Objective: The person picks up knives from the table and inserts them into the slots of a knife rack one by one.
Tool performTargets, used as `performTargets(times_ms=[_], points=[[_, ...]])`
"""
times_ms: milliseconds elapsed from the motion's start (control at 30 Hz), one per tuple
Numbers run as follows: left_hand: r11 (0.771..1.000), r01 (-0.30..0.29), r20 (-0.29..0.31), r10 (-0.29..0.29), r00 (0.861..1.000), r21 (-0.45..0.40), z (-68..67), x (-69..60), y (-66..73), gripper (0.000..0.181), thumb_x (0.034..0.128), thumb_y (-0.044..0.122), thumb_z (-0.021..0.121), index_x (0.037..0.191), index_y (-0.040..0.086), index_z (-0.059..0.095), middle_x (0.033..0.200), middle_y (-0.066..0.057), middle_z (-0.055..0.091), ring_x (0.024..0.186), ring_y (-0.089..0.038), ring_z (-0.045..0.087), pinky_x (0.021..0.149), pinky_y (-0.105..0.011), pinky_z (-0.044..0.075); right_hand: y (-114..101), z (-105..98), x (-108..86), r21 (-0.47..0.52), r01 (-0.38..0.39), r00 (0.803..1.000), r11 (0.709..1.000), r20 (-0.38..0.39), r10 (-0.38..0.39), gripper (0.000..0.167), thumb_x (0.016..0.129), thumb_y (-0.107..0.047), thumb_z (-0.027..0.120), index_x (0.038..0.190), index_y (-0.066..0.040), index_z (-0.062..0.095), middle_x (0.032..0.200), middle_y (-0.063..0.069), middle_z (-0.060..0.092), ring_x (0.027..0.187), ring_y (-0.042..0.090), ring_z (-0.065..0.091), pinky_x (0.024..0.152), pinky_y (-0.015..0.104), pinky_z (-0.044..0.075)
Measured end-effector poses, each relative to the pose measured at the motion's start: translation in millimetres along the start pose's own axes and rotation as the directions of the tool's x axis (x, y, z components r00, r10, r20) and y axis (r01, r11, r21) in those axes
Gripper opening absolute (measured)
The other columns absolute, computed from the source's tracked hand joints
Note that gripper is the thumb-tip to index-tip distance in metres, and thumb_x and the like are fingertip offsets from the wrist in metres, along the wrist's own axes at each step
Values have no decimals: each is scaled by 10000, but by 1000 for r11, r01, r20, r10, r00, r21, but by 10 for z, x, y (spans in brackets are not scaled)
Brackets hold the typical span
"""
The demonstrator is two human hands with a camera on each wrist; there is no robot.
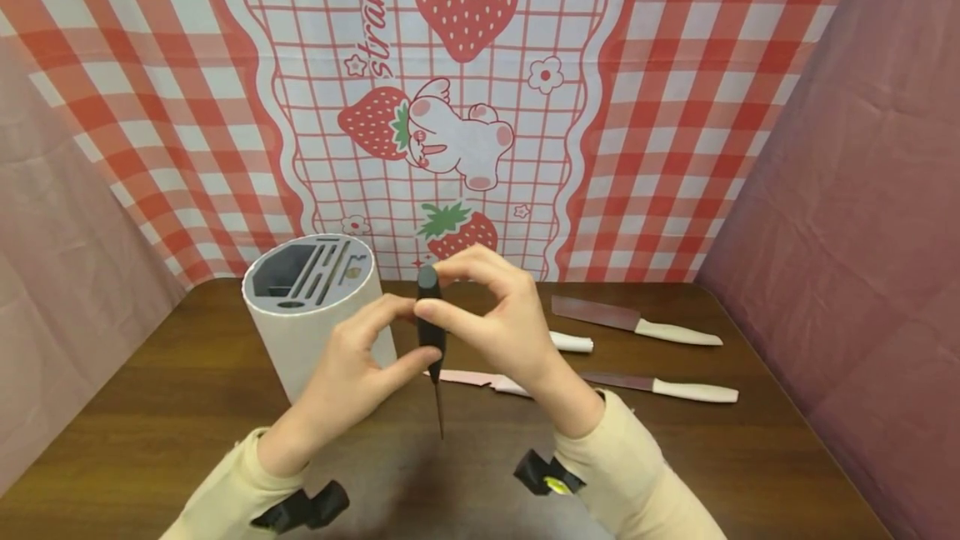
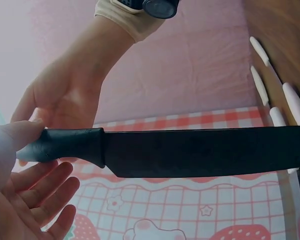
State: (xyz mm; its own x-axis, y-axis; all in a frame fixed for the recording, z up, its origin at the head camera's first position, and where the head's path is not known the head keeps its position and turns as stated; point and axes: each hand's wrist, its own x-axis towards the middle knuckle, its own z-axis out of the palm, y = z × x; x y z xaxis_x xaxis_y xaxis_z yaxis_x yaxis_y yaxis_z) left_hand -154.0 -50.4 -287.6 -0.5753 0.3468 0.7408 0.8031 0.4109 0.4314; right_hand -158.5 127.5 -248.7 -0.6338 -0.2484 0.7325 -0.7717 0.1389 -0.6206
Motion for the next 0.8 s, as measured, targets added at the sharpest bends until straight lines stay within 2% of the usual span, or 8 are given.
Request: performTargets(times_ms=[267,433,667,800], points=[[1000,-6,1,6,1000,10,-15,-4,19,315,745,271,740,1009,136,634,866,71,627,817,-77,557,738,-254,437,23,11,-15,2,-2,999,1000,43,1,213,751,-102,732,941,-39,659,901,3,603,912,156,549,871,343,403],[999,-15,12,15,1000,-34,-28,-16,23,305,752,240,738,1009,116,629,842,60,620,742,-48,555,651,-212,460,20,6,-32,-2,4,998,1000,67,-4,211,755,-86,725,949,-49,652,907,15,602,916,156,554,881,355,399],[996,12,11,-11,1000,-85,-55,-30,36,301,733,203,754,993,112,634,827,58,617,760,-37,573,676,-218,491,-7,12,-39,-5,-10,995,1000,95,10,219,770,-91,711,974,-45,643,936,7,605,932,147,555,903,333,397],[995,27,2,-27,1000,-97,-58,-34,45,309,721,199,762,990,107,640,830,53,625,754,-44,578,671,-209,493,-22,-6,-52,4,-43,993,999,107,42,219,809,-95,671,1010,-20,631,970,-11,611,946,143,556,881,319,424]])
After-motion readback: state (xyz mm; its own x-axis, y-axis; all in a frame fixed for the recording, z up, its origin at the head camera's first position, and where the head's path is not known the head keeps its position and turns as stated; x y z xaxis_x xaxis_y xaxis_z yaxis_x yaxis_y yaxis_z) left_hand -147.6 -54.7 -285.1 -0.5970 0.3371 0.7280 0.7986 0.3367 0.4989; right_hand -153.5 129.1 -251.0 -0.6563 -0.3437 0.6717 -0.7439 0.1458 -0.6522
